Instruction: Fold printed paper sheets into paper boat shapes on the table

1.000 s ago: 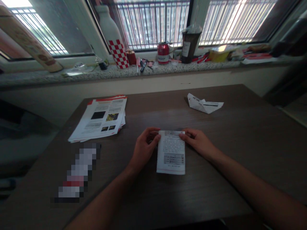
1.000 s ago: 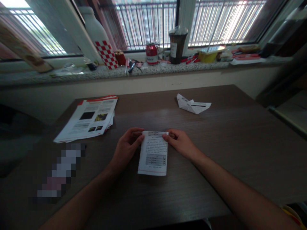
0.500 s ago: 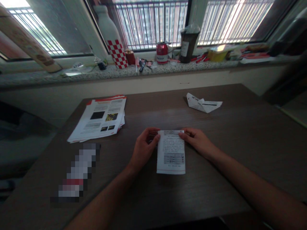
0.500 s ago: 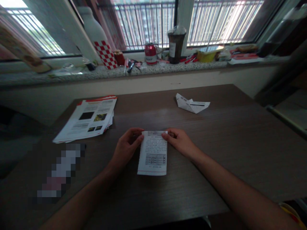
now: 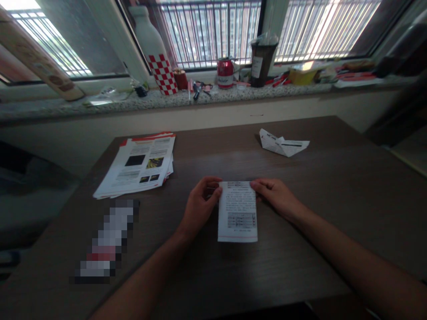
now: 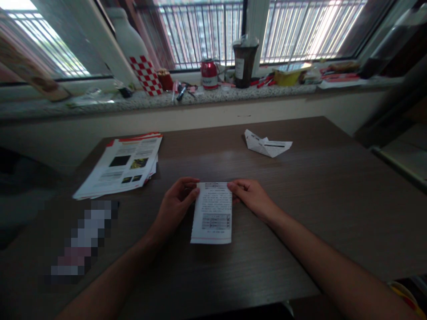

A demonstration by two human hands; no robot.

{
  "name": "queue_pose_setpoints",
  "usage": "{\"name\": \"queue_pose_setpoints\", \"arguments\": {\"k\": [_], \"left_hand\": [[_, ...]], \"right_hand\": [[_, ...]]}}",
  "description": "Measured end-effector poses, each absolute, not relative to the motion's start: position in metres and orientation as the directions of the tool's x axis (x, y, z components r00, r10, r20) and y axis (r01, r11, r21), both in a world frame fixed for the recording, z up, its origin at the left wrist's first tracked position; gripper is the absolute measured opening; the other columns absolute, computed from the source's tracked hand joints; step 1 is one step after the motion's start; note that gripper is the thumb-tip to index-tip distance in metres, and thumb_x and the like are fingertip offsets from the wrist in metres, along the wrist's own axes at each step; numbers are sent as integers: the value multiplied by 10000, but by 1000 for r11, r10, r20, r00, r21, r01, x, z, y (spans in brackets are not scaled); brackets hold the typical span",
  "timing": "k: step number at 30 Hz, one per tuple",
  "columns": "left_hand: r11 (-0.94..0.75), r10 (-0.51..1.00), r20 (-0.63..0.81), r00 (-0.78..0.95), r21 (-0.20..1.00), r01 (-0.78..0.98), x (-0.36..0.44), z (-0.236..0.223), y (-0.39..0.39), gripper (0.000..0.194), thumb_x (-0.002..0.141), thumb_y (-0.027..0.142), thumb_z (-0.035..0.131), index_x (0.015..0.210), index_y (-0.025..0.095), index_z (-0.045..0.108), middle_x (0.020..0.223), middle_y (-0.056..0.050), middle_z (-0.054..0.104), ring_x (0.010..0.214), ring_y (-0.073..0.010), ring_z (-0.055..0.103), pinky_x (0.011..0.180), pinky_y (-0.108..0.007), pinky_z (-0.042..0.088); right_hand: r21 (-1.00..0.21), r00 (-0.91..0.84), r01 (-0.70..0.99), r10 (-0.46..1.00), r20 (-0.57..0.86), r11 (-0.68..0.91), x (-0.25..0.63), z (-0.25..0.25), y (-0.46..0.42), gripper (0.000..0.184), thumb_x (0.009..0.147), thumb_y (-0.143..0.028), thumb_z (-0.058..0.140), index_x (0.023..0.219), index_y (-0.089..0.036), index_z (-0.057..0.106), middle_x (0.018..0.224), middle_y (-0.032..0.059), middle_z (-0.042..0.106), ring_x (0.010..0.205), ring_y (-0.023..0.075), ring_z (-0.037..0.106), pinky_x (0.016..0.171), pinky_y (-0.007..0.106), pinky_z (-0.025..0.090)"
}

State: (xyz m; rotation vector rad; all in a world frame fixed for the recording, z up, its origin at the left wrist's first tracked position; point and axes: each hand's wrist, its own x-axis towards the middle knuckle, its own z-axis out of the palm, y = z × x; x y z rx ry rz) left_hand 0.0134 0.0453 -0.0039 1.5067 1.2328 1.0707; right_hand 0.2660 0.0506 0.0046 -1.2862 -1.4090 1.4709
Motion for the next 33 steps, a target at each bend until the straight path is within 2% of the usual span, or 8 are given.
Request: {"name": "queue_pose_setpoints", "arguments": {"k": [8,19,24,29,33], "left_hand": [[-130,987,97,127,949,288,14,-1,44,199,981,337,651,1128,205,680,1041,-49,724,925,-207,741,806,-345,613],[-87,989,63,134,979,185,13,-3,45,257,950,354,695,1162,212,660,1018,-46,730,927,-217,745,781,-342,615],[-104,987,71,148,968,229,12,0,45,205,946,340,696,1105,210,703,1030,-54,748,926,-216,742,792,-341,612],[-134,963,71,260,964,231,15,3,42,200,954,315,696,1127,231,752,1078,-60,772,943,-211,738,832,-356,598],[-156,934,66,352,960,234,20,2,38,228,953,322,705,1147,224,777,1019,-57,774,895,-201,725,814,-345,583]], "right_hand": [[-982,-262,132,950,-168,-137,267,2,52,347,951,-517,654,862,-196,753,799,41,738,739,177,683,706,325,556],[-976,-290,83,933,-215,-199,266,0,52,343,904,-522,705,843,-186,736,836,49,760,722,172,700,702,333,579],[-969,-320,72,914,-248,-238,267,1,51,283,889,-476,711,834,-199,711,852,39,763,740,177,712,702,332,581],[-968,-415,215,886,-208,-126,268,7,51,297,945,-486,663,879,-208,739,844,44,743,765,183,683,712,327,543],[-963,-492,266,852,-181,-50,264,8,50,312,932,-495,688,932,-187,740,841,43,717,759,181,652,673,307,495]]}}
